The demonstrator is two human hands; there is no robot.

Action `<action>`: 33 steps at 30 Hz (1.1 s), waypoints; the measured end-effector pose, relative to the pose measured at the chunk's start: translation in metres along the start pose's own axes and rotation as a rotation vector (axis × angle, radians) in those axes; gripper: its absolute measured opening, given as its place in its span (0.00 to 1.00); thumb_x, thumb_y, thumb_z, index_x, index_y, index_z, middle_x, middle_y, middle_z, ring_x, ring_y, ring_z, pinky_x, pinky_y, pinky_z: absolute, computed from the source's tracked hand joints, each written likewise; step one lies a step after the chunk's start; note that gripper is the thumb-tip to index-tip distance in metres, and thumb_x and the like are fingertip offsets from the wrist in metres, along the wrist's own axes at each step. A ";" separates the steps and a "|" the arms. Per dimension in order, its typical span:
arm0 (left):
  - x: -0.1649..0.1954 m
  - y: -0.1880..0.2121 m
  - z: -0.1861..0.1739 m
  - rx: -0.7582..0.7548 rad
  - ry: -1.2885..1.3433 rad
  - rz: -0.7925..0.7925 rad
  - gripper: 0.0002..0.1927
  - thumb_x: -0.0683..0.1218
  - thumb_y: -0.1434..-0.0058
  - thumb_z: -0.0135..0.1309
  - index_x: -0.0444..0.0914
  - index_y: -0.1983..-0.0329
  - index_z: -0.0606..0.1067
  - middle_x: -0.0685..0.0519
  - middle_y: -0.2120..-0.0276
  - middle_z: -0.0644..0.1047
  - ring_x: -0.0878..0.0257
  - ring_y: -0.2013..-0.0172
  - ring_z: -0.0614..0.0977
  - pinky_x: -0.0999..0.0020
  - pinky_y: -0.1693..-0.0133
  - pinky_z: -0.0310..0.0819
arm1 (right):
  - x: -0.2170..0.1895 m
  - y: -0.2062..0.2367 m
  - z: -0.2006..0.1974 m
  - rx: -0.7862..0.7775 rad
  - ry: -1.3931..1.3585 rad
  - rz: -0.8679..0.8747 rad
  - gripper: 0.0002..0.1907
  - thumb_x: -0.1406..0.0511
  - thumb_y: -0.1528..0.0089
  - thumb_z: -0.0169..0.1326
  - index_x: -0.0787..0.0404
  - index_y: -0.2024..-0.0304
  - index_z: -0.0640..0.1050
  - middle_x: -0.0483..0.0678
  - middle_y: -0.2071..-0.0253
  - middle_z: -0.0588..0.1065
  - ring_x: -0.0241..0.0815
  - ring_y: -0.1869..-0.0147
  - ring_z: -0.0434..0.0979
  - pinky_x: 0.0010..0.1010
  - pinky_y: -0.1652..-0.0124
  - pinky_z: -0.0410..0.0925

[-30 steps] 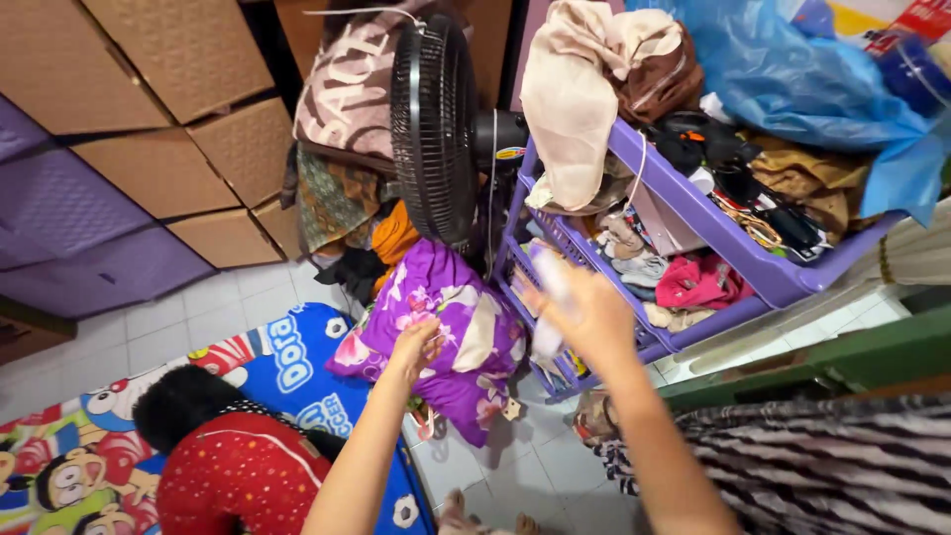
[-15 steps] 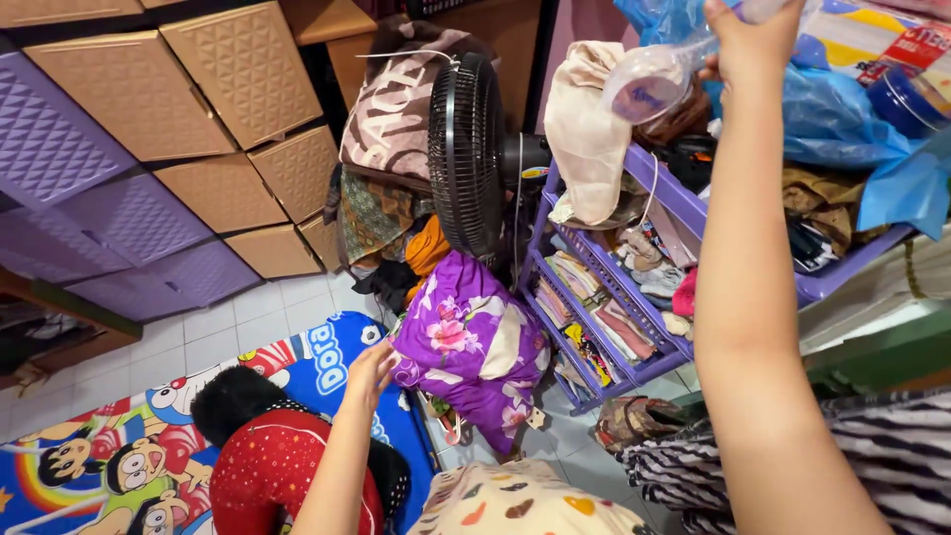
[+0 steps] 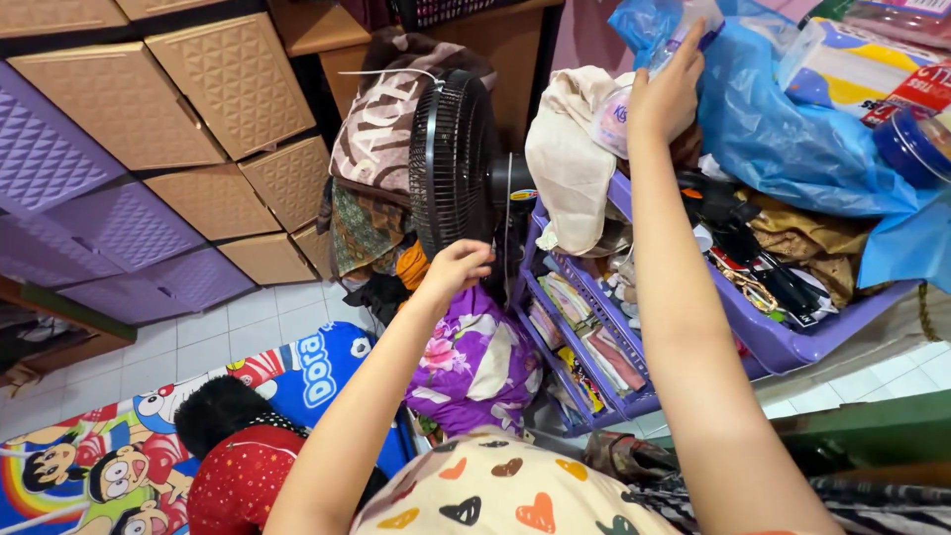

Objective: The person handles a handbag and a small device, then spreads and smooths the Doraemon bed sheet on the mattress. They wipe the bed surface with a brown cloth, spray liquid onto the sheet, place items on a storage rack, and arrange pillows on the bed.

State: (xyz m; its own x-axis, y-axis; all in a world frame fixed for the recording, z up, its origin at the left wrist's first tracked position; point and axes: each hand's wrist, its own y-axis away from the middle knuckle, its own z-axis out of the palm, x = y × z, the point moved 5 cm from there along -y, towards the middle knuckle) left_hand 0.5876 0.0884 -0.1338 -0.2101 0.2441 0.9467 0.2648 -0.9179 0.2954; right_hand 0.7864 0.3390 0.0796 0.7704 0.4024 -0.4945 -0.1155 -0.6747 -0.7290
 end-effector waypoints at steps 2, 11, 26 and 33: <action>0.008 -0.014 0.020 -0.033 -0.016 0.023 0.12 0.53 0.35 0.56 0.46 0.51 0.78 0.60 0.54 0.82 0.70 0.57 0.82 0.71 0.56 0.70 | 0.007 0.001 0.003 -0.008 0.009 -0.026 0.51 0.61 0.36 0.67 0.46 0.22 0.48 0.57 0.25 0.59 0.65 0.45 0.78 0.50 0.52 0.74; 0.016 -0.059 0.065 -0.120 -0.043 0.062 0.11 0.51 0.35 0.56 0.44 0.52 0.77 0.60 0.57 0.82 0.74 0.62 0.80 0.77 0.59 0.71 | 0.045 0.009 0.020 0.039 -0.018 -0.135 0.42 0.56 0.34 0.68 0.47 0.24 0.58 0.52 0.24 0.58 0.62 0.41 0.79 0.49 0.50 0.74; -0.165 -0.104 -0.065 0.177 0.195 0.055 0.10 0.47 0.36 0.58 0.40 0.54 0.79 0.56 0.64 0.81 0.71 0.71 0.78 0.78 0.73 0.66 | -0.013 0.261 0.088 -0.367 -0.608 -0.770 0.19 0.77 0.41 0.54 0.64 0.47 0.79 0.57 0.50 0.79 0.59 0.45 0.80 0.45 0.49 0.74; -0.405 -0.038 -0.155 0.468 0.185 -0.007 0.11 0.48 0.34 0.57 0.36 0.57 0.81 0.54 0.66 0.82 0.70 0.68 0.81 0.73 0.66 0.77 | 0.021 0.468 0.175 -1.126 -0.485 -0.466 0.10 0.69 0.36 0.55 0.57 0.53 0.81 0.52 0.55 0.79 0.55 0.51 0.80 0.41 0.54 0.73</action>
State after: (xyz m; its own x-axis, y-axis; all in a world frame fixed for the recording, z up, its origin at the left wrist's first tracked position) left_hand 0.5167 -0.0241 -0.5487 -0.3655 0.1518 0.9183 0.6473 -0.6675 0.3680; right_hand 0.6388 0.1404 -0.3553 0.2661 0.7575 -0.5961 0.8643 -0.4613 -0.2005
